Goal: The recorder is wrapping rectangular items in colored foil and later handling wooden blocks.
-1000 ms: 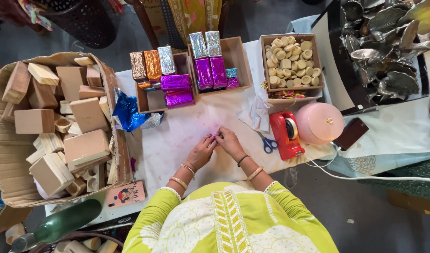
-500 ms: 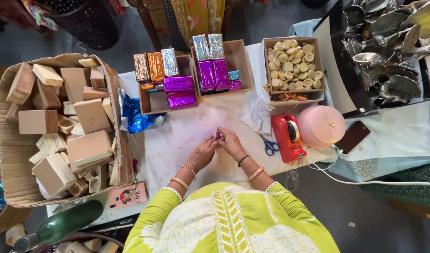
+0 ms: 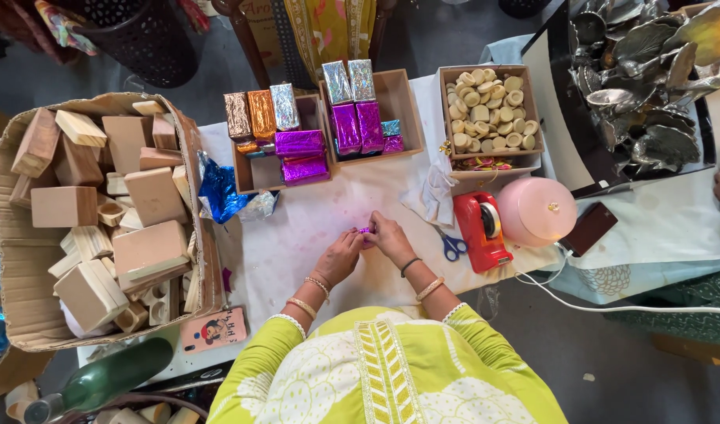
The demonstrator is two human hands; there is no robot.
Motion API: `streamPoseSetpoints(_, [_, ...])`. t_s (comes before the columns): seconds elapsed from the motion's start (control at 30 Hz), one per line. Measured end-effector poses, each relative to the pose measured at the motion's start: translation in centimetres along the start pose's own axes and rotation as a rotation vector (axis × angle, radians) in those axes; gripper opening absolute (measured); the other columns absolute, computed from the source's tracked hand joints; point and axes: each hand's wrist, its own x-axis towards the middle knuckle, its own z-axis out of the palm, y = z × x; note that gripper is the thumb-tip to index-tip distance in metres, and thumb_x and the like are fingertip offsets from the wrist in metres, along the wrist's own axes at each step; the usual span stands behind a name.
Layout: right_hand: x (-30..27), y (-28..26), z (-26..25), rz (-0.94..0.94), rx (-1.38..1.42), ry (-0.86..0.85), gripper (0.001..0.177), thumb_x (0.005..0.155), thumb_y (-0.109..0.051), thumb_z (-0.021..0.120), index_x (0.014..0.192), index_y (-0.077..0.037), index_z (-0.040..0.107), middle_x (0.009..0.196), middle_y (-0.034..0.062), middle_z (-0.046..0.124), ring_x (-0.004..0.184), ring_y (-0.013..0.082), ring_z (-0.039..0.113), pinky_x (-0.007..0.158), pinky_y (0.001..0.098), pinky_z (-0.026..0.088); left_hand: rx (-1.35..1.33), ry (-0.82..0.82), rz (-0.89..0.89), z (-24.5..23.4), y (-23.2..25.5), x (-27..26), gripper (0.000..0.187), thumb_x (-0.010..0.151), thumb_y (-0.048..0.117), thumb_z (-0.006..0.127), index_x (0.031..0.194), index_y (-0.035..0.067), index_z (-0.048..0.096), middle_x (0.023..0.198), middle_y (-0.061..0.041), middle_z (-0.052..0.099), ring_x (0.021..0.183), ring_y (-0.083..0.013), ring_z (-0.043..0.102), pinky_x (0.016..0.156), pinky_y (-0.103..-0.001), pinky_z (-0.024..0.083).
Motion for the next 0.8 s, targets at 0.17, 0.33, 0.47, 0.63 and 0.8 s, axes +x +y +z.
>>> streamPoseSetpoints(0.17, [0.1, 0.8, -0.7, 0.101, 0.068, -0.053, 0.032, 0.084, -0.016, 0.082, 0.095, -0.005, 0.054, 0.074, 0.0082, 0.065, 0.064, 0.0181, 0.063, 0.057, 0.0347, 0.055, -0.006, -0.010, 0.001, 0.4, -0.1, -0.2, 0.036, 0.084, -0.001, 0.062, 0.119, -0.003, 0.054, 0.119, -0.023, 0.064, 0.121, -0.0386, 0.059, 0.105, -0.043, 0.049])
streamPoseSetpoints(0.33, [-0.2, 2.9, -0.1, 0.193, 0.215, -0.148, 0.026, 0.089, -0.011, 0.075, 0.102, -0.007, 0.054, 0.073, 0.0021, 0.060, 0.065, 0.0104, 0.061, 0.054, 0.0276, 0.058, -0.026, 0.000, -0.009, 0.4, -0.2, -0.3, 0.035, 0.085, 0.000, 0.062, 0.119, -0.003, 0.054, 0.120, -0.023, 0.064, 0.122, -0.0388, 0.058, 0.105, -0.043, 0.049])
streamPoseSetpoints(0.47, [-0.6, 4.1, -0.1, 0.131, 0.364, -0.179, 0.026, 0.090, -0.005, 0.072, 0.106, -0.007, 0.052, 0.076, 0.0021, 0.058, 0.067, 0.0085, 0.059, 0.058, 0.0273, 0.060, -0.033, 0.001, -0.016, 0.5, -0.2, -0.3, 0.041, 0.084, 0.000, 0.063, 0.123, -0.003, 0.053, 0.120, -0.024, 0.064, 0.122, -0.0389, 0.058, 0.105, -0.044, 0.049])
streamPoseSetpoints(0.63, [-1.4, 5.0, -0.3, 0.119, 0.434, -0.194, 0.034, 0.084, 0.000, 0.074, 0.106, -0.007, 0.049, 0.078, 0.0003, 0.061, 0.069, 0.0078, 0.061, 0.059, 0.0258, 0.056, -0.040, -0.023, -0.051, 0.2, -0.2, -0.1, 0.045, 0.084, 0.000, 0.064, 0.128, -0.004, 0.053, 0.121, -0.023, 0.064, 0.120, -0.0385, 0.058, 0.104, -0.043, 0.050])
streamPoseSetpoints(0.8, [-2.3, 5.4, -0.3, 0.224, 0.482, -0.084, 0.029, 0.089, -0.014, 0.077, 0.104, -0.008, 0.053, 0.081, 0.0006, 0.059, 0.072, 0.0085, 0.059, 0.059, 0.0253, 0.055, -0.014, 0.004, -0.030, 0.6, -0.4, -0.2, 0.046, 0.084, 0.001, 0.064, 0.129, -0.004, 0.053, 0.121, -0.022, 0.063, 0.120, -0.0372, 0.058, 0.104, -0.043, 0.051])
